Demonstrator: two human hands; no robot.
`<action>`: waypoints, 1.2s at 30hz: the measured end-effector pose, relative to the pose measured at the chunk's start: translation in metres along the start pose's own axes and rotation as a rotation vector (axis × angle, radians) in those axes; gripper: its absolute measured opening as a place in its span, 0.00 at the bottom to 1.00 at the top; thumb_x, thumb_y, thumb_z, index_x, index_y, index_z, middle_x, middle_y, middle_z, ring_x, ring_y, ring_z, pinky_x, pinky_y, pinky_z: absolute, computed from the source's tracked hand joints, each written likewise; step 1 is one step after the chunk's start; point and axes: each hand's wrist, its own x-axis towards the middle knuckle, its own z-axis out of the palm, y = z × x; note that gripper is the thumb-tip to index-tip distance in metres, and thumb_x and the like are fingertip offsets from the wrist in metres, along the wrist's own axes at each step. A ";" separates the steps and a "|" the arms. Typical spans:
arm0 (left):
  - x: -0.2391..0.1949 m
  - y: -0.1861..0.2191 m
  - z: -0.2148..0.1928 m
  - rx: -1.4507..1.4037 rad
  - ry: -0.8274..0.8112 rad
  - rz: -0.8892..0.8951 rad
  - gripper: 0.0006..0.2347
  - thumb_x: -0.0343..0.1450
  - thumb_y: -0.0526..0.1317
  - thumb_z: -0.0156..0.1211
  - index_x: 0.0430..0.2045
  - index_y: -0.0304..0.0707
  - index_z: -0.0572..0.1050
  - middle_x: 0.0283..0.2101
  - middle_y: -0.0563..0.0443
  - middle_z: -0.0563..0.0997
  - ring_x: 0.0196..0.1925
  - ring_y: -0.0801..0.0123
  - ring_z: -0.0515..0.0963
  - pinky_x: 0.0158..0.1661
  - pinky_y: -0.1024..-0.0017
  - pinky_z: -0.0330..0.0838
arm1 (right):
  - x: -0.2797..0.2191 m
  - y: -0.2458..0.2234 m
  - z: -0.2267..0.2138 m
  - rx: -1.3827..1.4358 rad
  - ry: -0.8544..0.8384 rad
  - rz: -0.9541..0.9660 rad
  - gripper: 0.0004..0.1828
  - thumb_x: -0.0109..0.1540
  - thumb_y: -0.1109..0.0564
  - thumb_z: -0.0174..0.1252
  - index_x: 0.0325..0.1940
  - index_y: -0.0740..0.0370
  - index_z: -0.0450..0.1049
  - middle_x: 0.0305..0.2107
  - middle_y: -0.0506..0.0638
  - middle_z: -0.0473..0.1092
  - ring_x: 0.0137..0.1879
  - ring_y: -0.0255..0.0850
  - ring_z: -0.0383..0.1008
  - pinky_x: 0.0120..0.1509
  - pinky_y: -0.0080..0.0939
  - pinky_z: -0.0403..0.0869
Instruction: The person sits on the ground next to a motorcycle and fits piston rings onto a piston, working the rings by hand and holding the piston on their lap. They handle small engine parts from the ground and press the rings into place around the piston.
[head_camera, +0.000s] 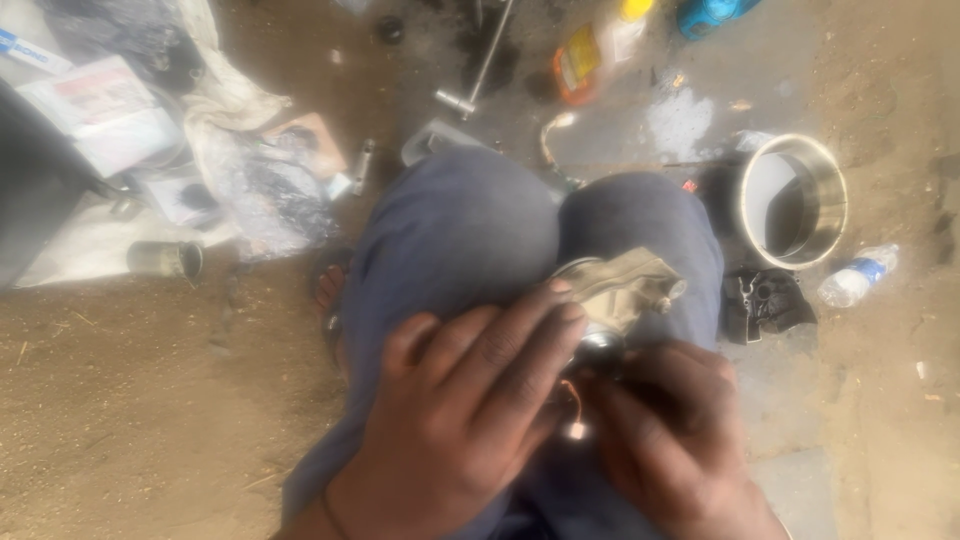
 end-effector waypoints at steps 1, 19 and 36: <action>0.000 0.000 0.000 -0.008 -0.005 -0.002 0.24 0.77 0.46 0.65 0.66 0.37 0.67 0.67 0.47 0.75 0.60 0.66 0.75 0.58 0.63 0.58 | 0.003 0.000 -0.001 -0.009 0.007 -0.007 0.16 0.53 0.68 0.72 0.43 0.64 0.77 0.48 0.59 0.66 0.52 0.50 0.72 0.51 0.44 0.77; -0.001 0.000 0.001 -0.011 -0.020 -0.007 0.28 0.73 0.49 0.69 0.67 0.37 0.66 0.67 0.48 0.74 0.61 0.64 0.75 0.59 0.61 0.57 | 0.012 -0.001 -0.005 -0.023 -0.063 0.022 0.13 0.52 0.66 0.69 0.40 0.66 0.78 0.49 0.60 0.65 0.50 0.51 0.70 0.48 0.45 0.75; -0.002 0.000 -0.001 -0.038 -0.024 0.001 0.33 0.69 0.50 0.73 0.67 0.36 0.65 0.67 0.45 0.73 0.61 0.62 0.74 0.57 0.60 0.58 | -0.006 0.006 0.002 0.077 0.030 0.031 0.14 0.53 0.66 0.69 0.40 0.65 0.74 0.53 0.61 0.64 0.56 0.50 0.71 0.55 0.43 0.76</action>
